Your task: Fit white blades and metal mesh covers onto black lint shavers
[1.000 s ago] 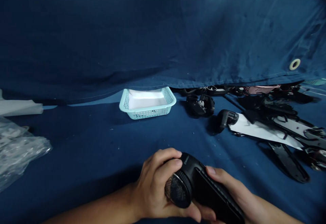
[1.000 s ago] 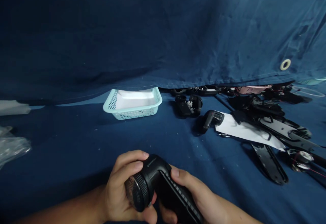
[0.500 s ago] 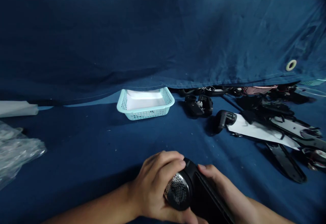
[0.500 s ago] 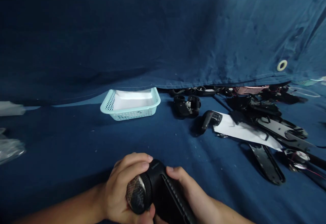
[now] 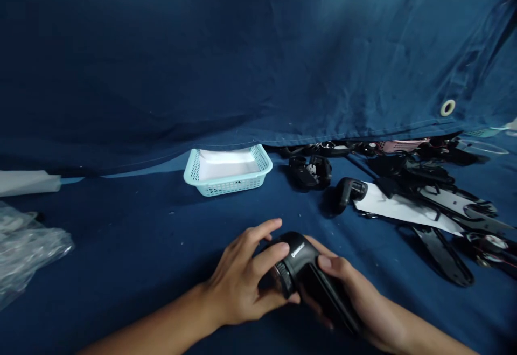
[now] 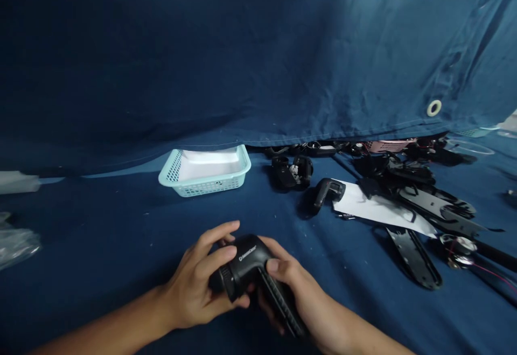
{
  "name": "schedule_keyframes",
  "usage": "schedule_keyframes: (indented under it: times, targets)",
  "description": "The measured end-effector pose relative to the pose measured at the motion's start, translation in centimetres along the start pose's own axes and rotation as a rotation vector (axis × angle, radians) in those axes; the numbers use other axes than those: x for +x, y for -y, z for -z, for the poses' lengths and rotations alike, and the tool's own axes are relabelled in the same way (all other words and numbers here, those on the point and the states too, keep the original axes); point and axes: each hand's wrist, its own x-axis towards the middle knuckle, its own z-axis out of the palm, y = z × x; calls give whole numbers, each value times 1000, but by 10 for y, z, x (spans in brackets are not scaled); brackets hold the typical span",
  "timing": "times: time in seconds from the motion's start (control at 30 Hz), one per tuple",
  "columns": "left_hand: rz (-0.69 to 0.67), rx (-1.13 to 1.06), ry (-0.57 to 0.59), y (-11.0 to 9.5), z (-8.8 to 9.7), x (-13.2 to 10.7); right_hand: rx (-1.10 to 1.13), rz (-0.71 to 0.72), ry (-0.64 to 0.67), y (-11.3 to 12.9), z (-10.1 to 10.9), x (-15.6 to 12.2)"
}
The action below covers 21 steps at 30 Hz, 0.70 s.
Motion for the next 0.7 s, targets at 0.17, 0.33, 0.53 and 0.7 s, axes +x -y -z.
schedule_keyframes:
  times: [0.17,0.33,0.53,0.7]
  targets:
    - [164,30,48,4,-1,3,-397,217,-176,14,9,-2]
    - [222,26,56,5,-2,4,-498,226,-90,13,16,2]
    - [275,53,85,3,-3,4,-538,250,-136,8,20,9]
    - [290,91,82,2,-4,4,-454,261,-123,12,25,13]
